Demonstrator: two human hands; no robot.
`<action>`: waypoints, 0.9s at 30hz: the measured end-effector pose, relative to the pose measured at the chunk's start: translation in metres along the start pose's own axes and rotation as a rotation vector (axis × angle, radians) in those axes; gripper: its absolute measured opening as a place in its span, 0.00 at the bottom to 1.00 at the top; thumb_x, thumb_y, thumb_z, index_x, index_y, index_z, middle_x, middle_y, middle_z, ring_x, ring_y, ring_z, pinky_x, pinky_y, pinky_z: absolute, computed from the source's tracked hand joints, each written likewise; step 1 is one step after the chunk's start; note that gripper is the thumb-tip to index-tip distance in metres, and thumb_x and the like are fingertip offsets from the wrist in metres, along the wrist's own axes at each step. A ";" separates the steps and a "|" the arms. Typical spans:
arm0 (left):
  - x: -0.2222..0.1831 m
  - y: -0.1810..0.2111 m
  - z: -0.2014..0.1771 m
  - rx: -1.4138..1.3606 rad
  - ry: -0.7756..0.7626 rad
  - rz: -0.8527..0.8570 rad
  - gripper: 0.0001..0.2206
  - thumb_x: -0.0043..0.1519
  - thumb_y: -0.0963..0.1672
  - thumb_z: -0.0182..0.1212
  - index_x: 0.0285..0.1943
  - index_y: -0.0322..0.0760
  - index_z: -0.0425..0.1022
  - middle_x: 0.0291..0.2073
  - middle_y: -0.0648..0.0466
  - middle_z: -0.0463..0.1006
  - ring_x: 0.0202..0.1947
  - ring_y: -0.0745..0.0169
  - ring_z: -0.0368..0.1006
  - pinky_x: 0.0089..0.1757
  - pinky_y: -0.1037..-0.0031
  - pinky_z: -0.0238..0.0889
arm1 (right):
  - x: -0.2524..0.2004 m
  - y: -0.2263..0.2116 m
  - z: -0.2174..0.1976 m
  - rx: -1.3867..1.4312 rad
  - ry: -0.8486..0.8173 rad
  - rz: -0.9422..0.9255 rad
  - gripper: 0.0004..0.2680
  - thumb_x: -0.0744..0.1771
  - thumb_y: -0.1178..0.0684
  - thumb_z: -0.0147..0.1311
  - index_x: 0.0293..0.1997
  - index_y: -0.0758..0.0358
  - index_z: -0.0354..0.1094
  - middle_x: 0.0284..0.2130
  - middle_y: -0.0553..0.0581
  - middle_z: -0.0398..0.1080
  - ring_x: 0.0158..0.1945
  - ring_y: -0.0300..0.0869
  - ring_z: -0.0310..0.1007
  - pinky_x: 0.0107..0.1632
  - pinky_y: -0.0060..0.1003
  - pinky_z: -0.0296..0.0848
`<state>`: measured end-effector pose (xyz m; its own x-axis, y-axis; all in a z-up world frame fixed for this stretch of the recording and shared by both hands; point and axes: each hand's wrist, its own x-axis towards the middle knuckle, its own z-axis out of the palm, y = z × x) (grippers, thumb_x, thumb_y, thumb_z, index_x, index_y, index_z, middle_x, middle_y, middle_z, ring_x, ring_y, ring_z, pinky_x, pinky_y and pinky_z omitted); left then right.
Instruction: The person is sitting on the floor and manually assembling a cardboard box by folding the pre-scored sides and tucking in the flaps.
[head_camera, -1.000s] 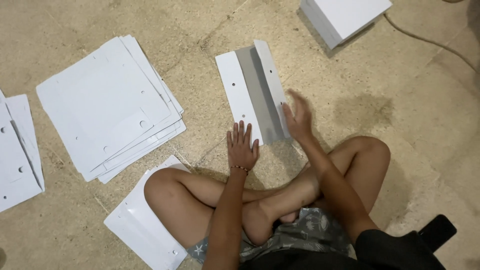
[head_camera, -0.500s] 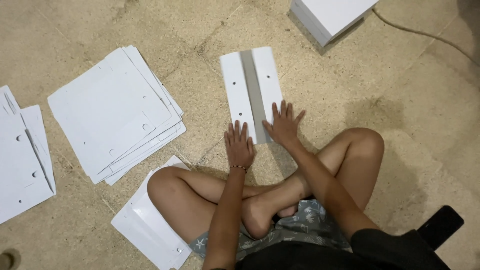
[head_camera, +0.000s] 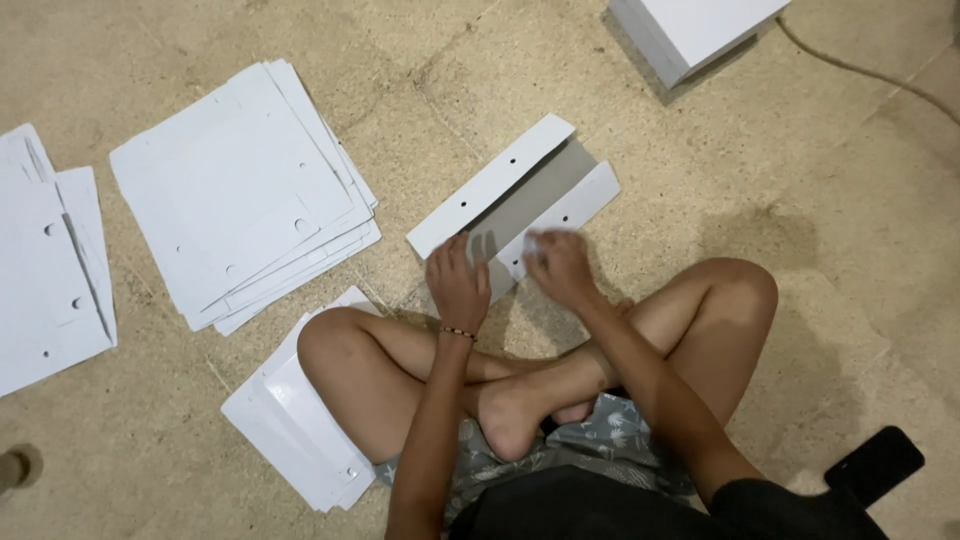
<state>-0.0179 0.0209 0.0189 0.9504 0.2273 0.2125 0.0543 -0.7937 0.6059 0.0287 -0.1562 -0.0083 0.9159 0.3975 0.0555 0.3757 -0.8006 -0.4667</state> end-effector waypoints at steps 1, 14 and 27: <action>-0.005 0.000 -0.005 0.004 -0.003 -0.005 0.18 0.57 0.44 0.52 0.57 0.37 0.62 0.48 0.48 0.64 0.53 0.47 0.57 0.54 0.56 0.48 | 0.000 0.001 -0.006 0.005 -0.005 0.000 0.15 0.64 0.44 0.42 0.52 0.55 0.65 0.37 0.60 0.67 0.46 0.50 0.65 0.52 0.51 0.56; -0.021 -0.034 0.022 0.169 -0.369 -0.022 0.07 0.51 0.42 0.61 0.37 0.41 0.71 0.26 0.54 0.73 0.32 0.58 0.70 0.45 0.58 0.58 | 0.025 0.052 -0.010 0.687 0.395 0.626 0.25 0.64 0.53 0.51 0.64 0.68 0.39 0.57 0.73 0.37 0.62 0.65 0.41 0.61 0.47 0.53; 0.001 -0.007 -0.027 0.196 -0.002 -0.210 0.11 0.49 0.38 0.62 0.41 0.39 0.74 0.49 0.46 0.64 0.52 0.40 0.57 0.47 0.52 0.56 | 0.023 0.054 -0.005 0.809 0.391 0.647 0.27 0.65 0.51 0.50 0.67 0.61 0.33 0.61 0.71 0.35 0.60 0.60 0.53 0.60 0.48 0.57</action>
<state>-0.0251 0.0419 0.0354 0.9125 0.3976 0.0965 0.3084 -0.8234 0.4763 0.0708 -0.1925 -0.0273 0.9410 -0.2736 -0.1990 -0.2626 -0.2201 -0.9395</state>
